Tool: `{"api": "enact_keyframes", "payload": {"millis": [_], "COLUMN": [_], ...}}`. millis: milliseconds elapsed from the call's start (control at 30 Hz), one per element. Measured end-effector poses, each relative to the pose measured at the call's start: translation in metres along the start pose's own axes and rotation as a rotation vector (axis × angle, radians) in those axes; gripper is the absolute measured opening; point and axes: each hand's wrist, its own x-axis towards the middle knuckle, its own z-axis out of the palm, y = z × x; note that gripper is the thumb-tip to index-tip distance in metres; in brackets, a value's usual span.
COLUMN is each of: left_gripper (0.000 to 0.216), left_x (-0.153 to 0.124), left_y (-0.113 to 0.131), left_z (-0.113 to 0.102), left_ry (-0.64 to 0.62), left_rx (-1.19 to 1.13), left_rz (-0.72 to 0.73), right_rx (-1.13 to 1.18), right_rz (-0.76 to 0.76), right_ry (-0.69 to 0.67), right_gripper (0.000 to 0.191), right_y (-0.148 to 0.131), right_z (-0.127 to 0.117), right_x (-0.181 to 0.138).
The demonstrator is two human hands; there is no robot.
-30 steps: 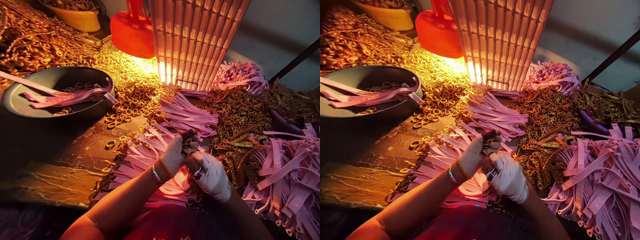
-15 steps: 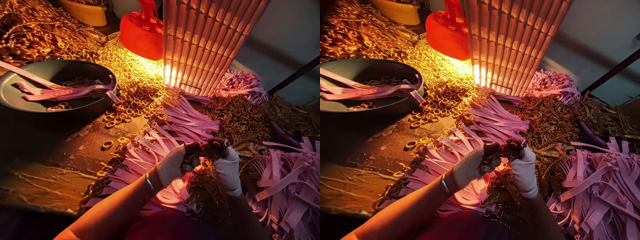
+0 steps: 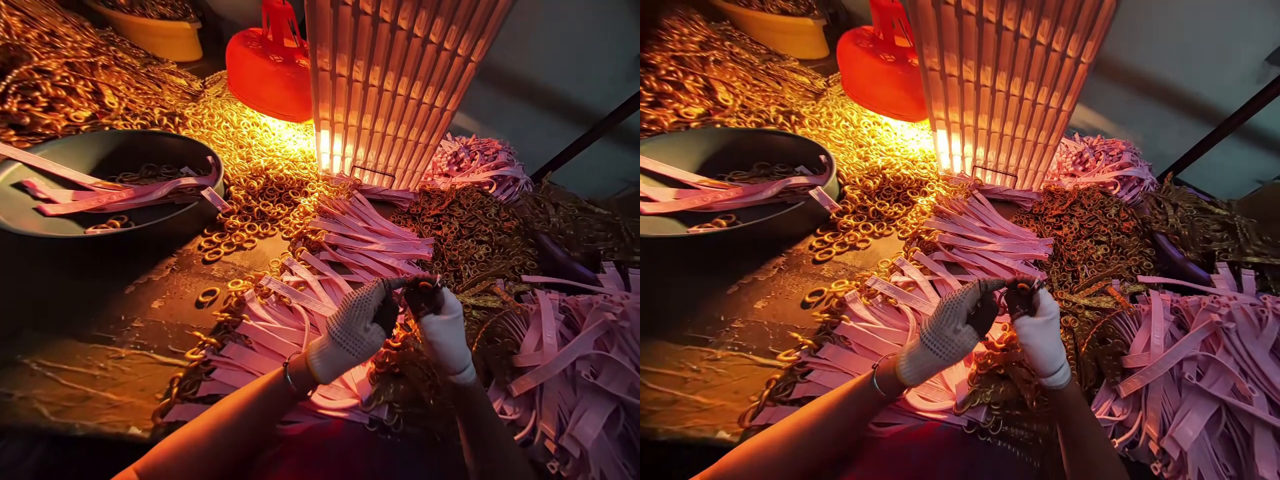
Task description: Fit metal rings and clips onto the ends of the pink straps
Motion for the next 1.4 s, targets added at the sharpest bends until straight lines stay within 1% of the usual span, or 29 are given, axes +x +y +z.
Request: {"api": "enact_keyframes", "payload": {"millis": [33, 67, 100, 133, 167, 267, 300, 367, 467, 567, 633, 700, 733, 800, 900, 1000, 1100, 1167, 1233, 1300, 1400], "left_gripper": [0.041, 0.046, 0.047, 0.043, 0.036, 0.022, 0.021, 0.026, 0.031, 0.026, 0.026, 0.027, 0.028, 0.032, 0.032, 0.031, 0.033, 0.031, 0.028, 0.027, 0.032], "left_x": [-0.001, -0.002, -0.002, -0.002, -0.001, 0.004, 0.005, 0.007, 0.007, 0.005, 0.005, 0.005, 0.005, 0.006, 0.006, 0.007, 0.007, 0.007, 0.007, 0.006, 0.006], "left_y": [0.003, 0.006, 0.009, 0.011, 0.011, 0.0, -0.006, -0.018, -0.026, -0.021, -0.017, -0.014, -0.014, -0.016, -0.017, -0.015, -0.02, -0.026, -0.029, -0.025, -0.008], "left_z": [-0.003, -0.008, -0.012, -0.016, -0.02, -0.026, -0.026, -0.025, -0.021, -0.018, -0.016, -0.015, -0.014, -0.014, -0.014, -0.014, -0.015, -0.017, -0.019, -0.02, -0.018], "left_ry": [-0.005, -0.02, -0.04, -0.058, -0.073, -0.111, -0.122, -0.144, -0.221, -0.261, -0.227, -0.198, -0.194, -0.23, -0.254, -0.261, -0.363, -0.456, -0.51, -0.498, -0.47], "left_rx": [0.071, 0.092, 0.057, -0.034, -0.171, -0.629, -0.722, -0.773, -0.604, -0.445, -0.449, -0.488, -0.516, -0.562, -0.552, -0.51, -0.504, -0.457, -0.34, -0.203, -0.095], "left_rz": [0.058, 0.08, 0.064, 0.008, -0.084, -0.398, -0.466, -0.531, -0.543, -0.502, -0.488, -0.507, -0.524, -0.559, -0.573, -0.6, -0.669, -0.694, -0.687, -0.653, -0.594], "right_rx": [0.083, 0.161, 0.225, 0.272, 0.303, 0.334, 0.33, 0.3, 0.157, -0.04, -0.173, -0.322, -0.399, -0.504, -0.533, -0.51, -0.536, -0.68, -0.907, -1.079, -1.165], "right_rz": [0.081, 0.154, 0.21, 0.247, 0.269, 0.259, 0.244, 0.207, 0.112, -0.003, -0.067, -0.145, -0.192, -0.291, -0.387, -0.445, -0.516, -0.519, -0.497, -0.459, -0.363], "right_ry": [0.016, 0.031, 0.037, 0.036, 0.03, -0.01, -0.045, -0.139, -0.274, -0.355, -0.378, -0.355, -0.341, -0.346, -0.428, -0.435, -0.494, -0.546, -0.564, -0.595, -0.687], "right_gripper": [0.018, 0.021, 0.025, 0.028, 0.03, 0.033, 0.033, 0.03, 0.021, 0.02, 0.028, 0.038, 0.044, 0.053, 0.061, 0.063, 0.063, 0.055, 0.042, 0.034, 0.025], "right_y": [0.001, 0.001, 0.001, -0.001, -0.003, -0.012, -0.015, -0.019, -0.019, -0.017, -0.014, -0.011, -0.009, -0.003, 0.003, 0.002, -0.004, -0.01, -0.015, -0.019, -0.024], "right_z": [0.0, -0.001, -0.001, -0.002, -0.002, -0.001, 0.0, 0.001, 0.002, 0.0, -0.005, -0.012, -0.016, -0.024, -0.03, -0.032, -0.03, -0.028, -0.027, -0.027, -0.027], "right_x": [0.005, 0.01, 0.013, 0.016, 0.017, 0.015, 0.014, 0.011, 0.008, 0.007, 0.006, 0.004, 0.003, 0.0, -0.004, -0.007, -0.008, -0.011, -0.014, -0.018, -0.021]}}
